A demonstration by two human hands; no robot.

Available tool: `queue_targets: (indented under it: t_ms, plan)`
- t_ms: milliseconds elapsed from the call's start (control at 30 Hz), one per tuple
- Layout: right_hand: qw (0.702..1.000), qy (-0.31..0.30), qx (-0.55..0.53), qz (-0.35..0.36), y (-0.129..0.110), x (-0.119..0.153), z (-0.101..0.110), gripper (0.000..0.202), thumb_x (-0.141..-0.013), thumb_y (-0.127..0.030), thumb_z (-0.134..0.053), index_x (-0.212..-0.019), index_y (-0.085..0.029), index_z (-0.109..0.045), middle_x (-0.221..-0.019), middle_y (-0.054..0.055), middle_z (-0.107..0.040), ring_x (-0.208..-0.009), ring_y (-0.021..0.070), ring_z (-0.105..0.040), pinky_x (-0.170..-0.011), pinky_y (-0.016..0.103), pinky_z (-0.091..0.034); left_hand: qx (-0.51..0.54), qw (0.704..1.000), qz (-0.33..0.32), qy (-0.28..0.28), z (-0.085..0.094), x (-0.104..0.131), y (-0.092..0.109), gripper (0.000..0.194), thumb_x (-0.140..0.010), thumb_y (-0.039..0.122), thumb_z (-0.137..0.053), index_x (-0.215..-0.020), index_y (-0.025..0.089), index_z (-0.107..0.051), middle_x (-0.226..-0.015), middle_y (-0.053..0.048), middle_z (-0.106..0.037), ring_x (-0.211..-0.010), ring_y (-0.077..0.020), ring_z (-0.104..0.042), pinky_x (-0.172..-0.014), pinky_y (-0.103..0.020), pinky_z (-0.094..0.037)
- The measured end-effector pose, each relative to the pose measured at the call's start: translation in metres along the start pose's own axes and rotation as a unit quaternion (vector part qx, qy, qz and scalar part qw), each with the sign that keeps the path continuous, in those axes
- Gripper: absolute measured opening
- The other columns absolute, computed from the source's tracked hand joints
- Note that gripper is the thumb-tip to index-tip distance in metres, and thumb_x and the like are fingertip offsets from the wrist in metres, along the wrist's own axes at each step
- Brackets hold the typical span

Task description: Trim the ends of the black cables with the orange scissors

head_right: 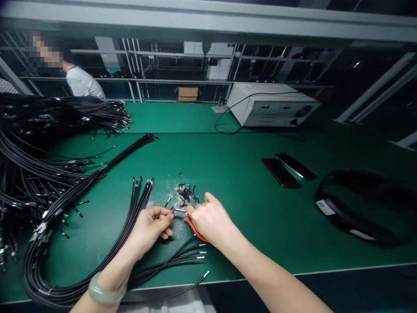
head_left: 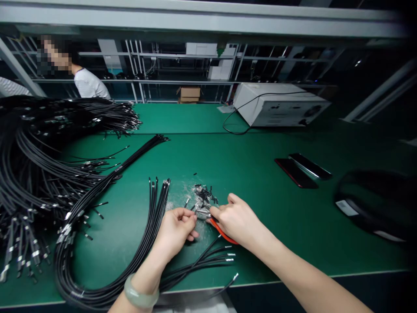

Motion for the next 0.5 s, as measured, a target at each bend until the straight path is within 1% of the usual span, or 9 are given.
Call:
queue_targets:
  t_ms: [133,233,333,500]
  plan:
    - [0.999,-0.029,0.016,-0.035,-0.007,0.005,0.005,0.013,-0.081,-0.014,-0.048,-0.071,-0.017,-0.057,-0.059,0.006,-0.067,-0.048,0.0171,-0.059,-0.069,0.033,-0.024,-0.006,1.000,-0.008,-0.010,-0.003,0.002,0.002,0.027,-0.069,0.035,-0.067,-0.077,0.011,-0.057,-0.045,0.004,-0.057,-0.039,-0.0103,-0.059,-0.036,-0.015,-0.041]
    - [0.998,-0.034,0.020,-0.049,-0.011,0.004,0.008,0.013,-0.078,-0.010,-0.049,-0.071,-0.017,-0.057,-0.060,0.006,-0.068,-0.048,0.0168,-0.060,-0.068,0.032,-0.025,-0.012,1.000,-0.013,-0.014,-0.003,0.001,0.001,0.025,-0.070,0.034,-0.066,-0.076,0.011,-0.057,-0.046,0.003,-0.057,-0.039,-0.0100,-0.059,-0.036,-0.015,-0.041]
    - [0.998,-0.037,0.020,-0.053,-0.012,0.003,0.008,0.012,-0.078,-0.012,-0.050,-0.070,-0.017,-0.058,-0.059,0.006,-0.068,-0.049,0.0163,-0.060,-0.067,0.032,-0.025,-0.016,1.000,-0.015,-0.021,-0.003,0.001,-0.001,0.023,-0.072,0.033,-0.064,-0.076,0.011,-0.057,-0.046,0.003,-0.058,-0.038,-0.0093,-0.058,-0.037,-0.014,-0.041]
    - [0.998,-0.044,0.016,-0.051,-0.008,0.005,0.004,0.016,-0.084,-0.024,-0.049,-0.072,-0.017,-0.059,-0.058,0.006,-0.068,-0.048,0.0167,-0.061,-0.066,0.031,-0.026,-0.023,0.999,-0.010,-0.023,-0.005,0.000,-0.005,0.021,-0.072,0.031,-0.063,-0.077,0.011,-0.058,-0.046,0.002,-0.059,-0.038,-0.0091,-0.058,-0.037,-0.015,-0.042]
Point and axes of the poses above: each hand's wrist, its own x-axis away from the middle knuckle, its own z-axis out of the back of the hand, y = z × x, the point moved 7 cm from there along -x, towards the middle knuckle
